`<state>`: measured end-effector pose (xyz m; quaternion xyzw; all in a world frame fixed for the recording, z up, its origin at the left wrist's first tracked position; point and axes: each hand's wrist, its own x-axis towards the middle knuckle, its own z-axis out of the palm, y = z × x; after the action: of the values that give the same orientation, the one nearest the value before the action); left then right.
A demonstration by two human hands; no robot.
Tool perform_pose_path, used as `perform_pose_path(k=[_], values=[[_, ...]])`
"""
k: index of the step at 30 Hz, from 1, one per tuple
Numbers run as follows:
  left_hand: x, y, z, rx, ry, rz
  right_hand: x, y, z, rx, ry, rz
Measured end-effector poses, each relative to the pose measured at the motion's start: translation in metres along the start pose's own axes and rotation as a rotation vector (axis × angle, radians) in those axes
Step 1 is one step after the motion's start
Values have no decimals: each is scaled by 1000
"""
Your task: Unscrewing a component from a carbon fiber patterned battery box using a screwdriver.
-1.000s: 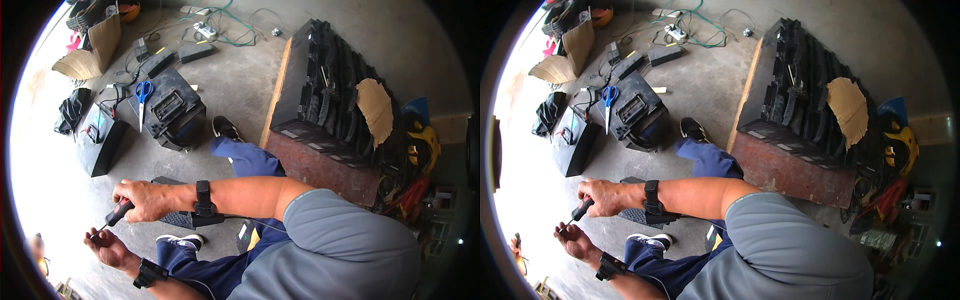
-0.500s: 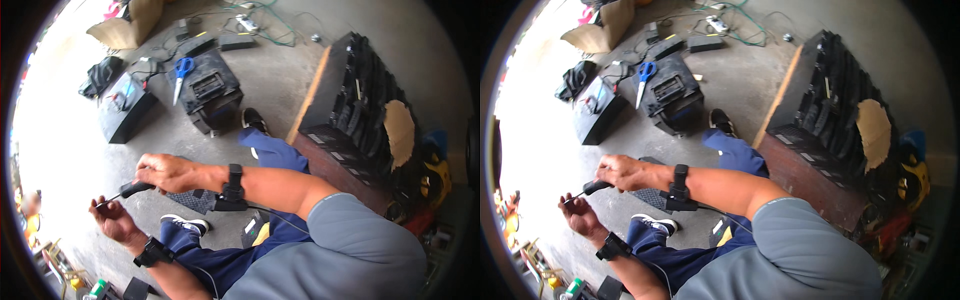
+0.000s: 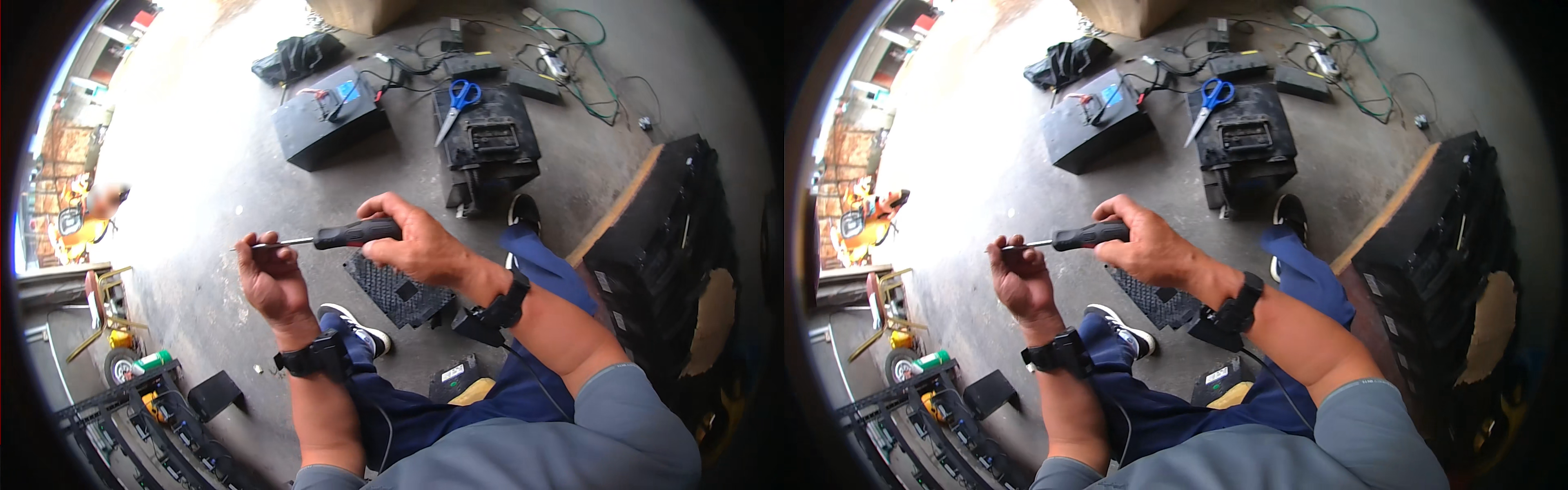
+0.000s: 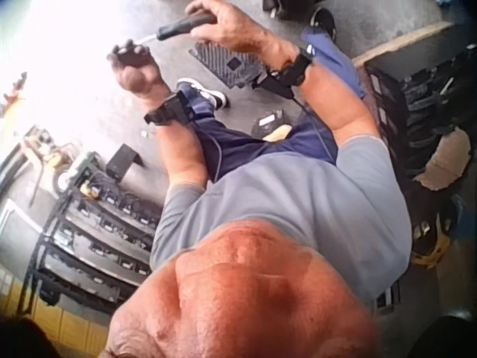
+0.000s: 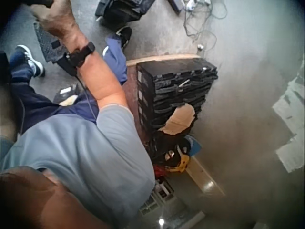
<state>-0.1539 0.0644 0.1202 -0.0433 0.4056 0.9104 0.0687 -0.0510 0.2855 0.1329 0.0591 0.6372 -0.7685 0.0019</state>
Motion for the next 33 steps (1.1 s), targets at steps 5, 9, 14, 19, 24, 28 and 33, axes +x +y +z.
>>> perform_pose_path(k=[5,9,14,19,24,28,33], values=[[-8,5,14,-11,-31,8,0,-12,-7,259,-53,208],[-5,1,11,-14,41,29,2,-3,-7,214,-70,195],[-6,3,9,-21,19,27,1,-6,-1,187,19,79],[-7,3,10,-3,14,29,1,-6,-9,228,-90,253],[-5,1,5,-2,58,35,-1,-9,-2,64,-17,46],[-7,2,12,27,90,15,1,-14,-4,153,-28,182],[-10,3,15,35,65,18,1,-6,0,114,-2,151]])
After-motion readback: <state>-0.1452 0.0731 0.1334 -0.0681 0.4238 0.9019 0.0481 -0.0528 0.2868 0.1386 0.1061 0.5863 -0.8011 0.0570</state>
